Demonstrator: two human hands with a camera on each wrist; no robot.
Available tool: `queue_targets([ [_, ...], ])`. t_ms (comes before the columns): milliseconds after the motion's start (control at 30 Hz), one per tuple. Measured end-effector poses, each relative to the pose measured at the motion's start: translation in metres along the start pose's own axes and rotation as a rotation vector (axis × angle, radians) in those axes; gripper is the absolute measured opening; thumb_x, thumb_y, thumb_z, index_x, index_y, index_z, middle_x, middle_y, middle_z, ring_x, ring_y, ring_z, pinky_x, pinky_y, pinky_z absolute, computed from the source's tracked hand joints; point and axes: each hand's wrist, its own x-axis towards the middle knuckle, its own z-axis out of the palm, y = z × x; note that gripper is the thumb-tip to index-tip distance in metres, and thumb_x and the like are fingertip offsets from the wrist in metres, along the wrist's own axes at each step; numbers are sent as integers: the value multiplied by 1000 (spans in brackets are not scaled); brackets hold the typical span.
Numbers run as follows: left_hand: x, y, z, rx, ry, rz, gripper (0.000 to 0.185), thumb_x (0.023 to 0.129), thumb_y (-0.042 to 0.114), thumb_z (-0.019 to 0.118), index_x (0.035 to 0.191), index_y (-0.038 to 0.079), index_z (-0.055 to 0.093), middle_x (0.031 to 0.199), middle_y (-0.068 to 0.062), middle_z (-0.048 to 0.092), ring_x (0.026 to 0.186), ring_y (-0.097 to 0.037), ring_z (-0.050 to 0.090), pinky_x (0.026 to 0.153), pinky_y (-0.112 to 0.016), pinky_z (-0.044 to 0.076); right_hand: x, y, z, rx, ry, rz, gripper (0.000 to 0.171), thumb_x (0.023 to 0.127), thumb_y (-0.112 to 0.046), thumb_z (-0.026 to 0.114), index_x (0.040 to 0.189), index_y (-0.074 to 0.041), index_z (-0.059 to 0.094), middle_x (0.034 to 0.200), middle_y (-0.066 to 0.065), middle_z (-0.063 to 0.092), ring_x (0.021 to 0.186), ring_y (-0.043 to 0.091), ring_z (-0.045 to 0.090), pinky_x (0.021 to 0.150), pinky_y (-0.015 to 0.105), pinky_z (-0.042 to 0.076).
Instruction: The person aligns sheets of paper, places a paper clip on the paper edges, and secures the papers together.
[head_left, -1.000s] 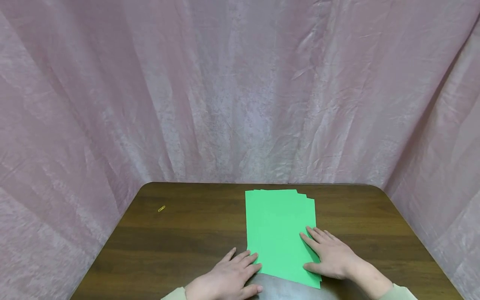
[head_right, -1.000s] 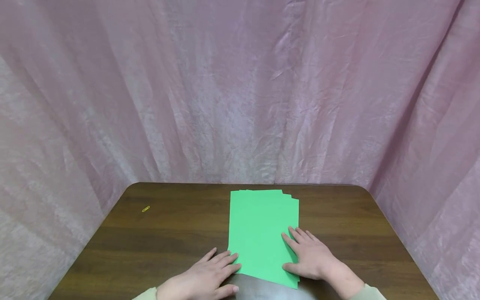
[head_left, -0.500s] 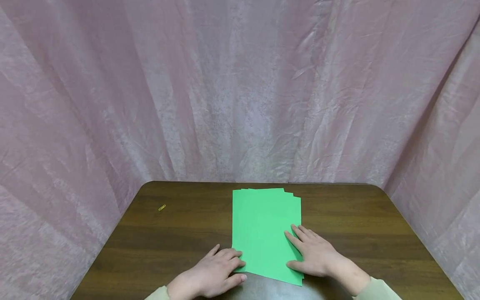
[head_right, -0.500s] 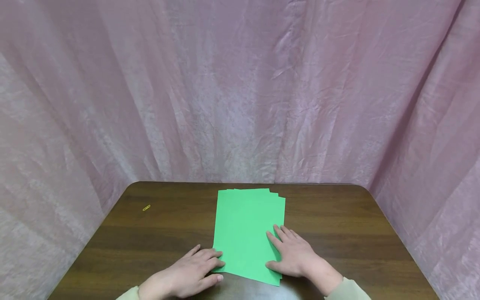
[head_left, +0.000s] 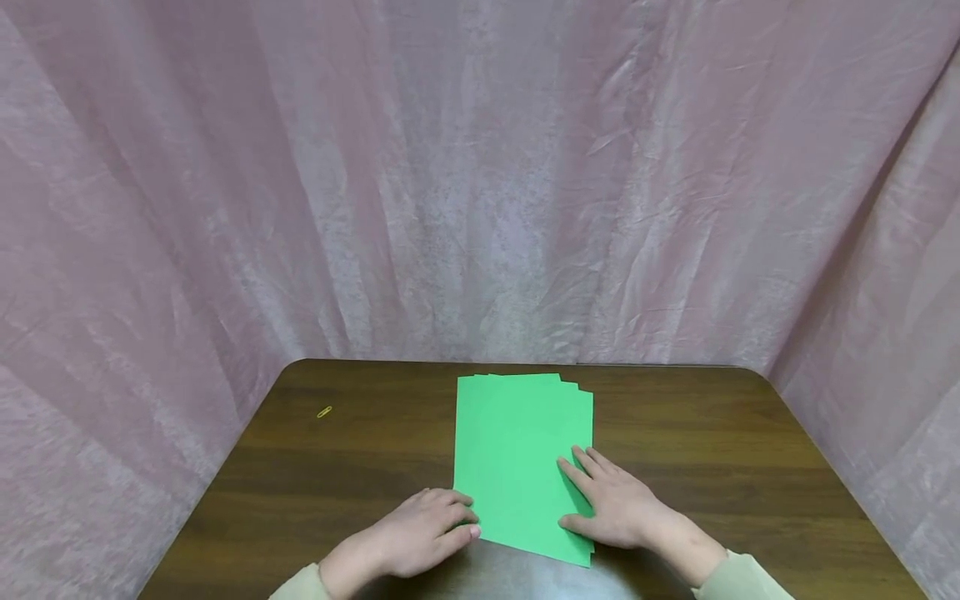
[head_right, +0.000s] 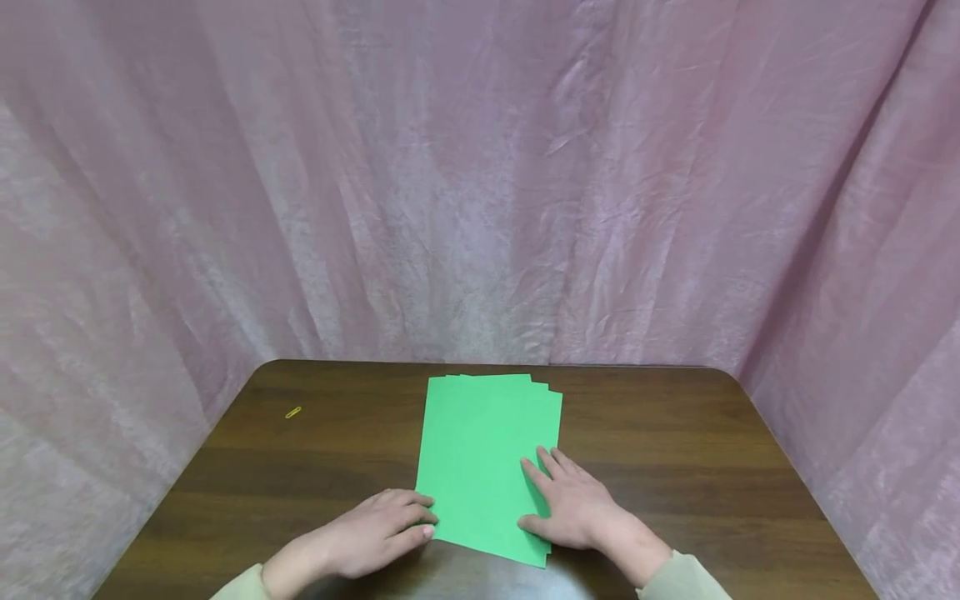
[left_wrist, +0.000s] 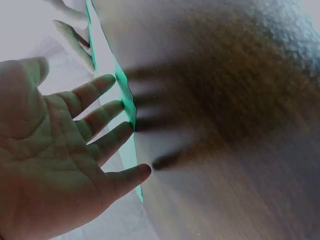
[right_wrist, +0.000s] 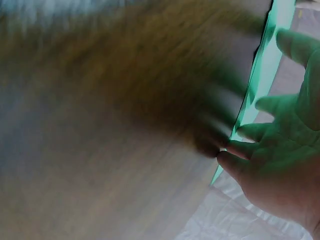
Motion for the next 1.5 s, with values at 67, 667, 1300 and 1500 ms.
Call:
queue_targets([
  [67,3,-1,-2,-88,8,-6,50,111,52,33,124,22,71,134,3,62,132,-25,52,111,-49,39,-1,0,-2,99,25,23,83,97,-59,61,161,-12,34,167,16,23,153,39,20,115,59,31],
  [667,14,-7,-24,-1044,114,-391,87,106,61,38,161,-4,16,164,-30,16,148,-50,22,117,-61,26,-10,6,-32,1162,117,316,91,104,-57,48,159,7,13,161,33,21,147,47,29,118,56,29],
  [1300,15,-17,-34,-1415,20,-408,104,102,69,37,160,-5,-5,161,-40,-4,149,-55,4,117,-68,19,-27,17,-44,1458,-75,337,107,103,-64,44,152,22,2,154,46,18,143,55,29,118,56,30],
  [1500,16,-14,-33,-1457,8,-417,103,102,68,38,161,-2,-9,161,-39,-7,150,-54,-1,116,-70,17,-27,16,-44,1496,-116,336,108,103,-64,42,150,23,1,155,46,15,145,55,24,119,55,27],
])
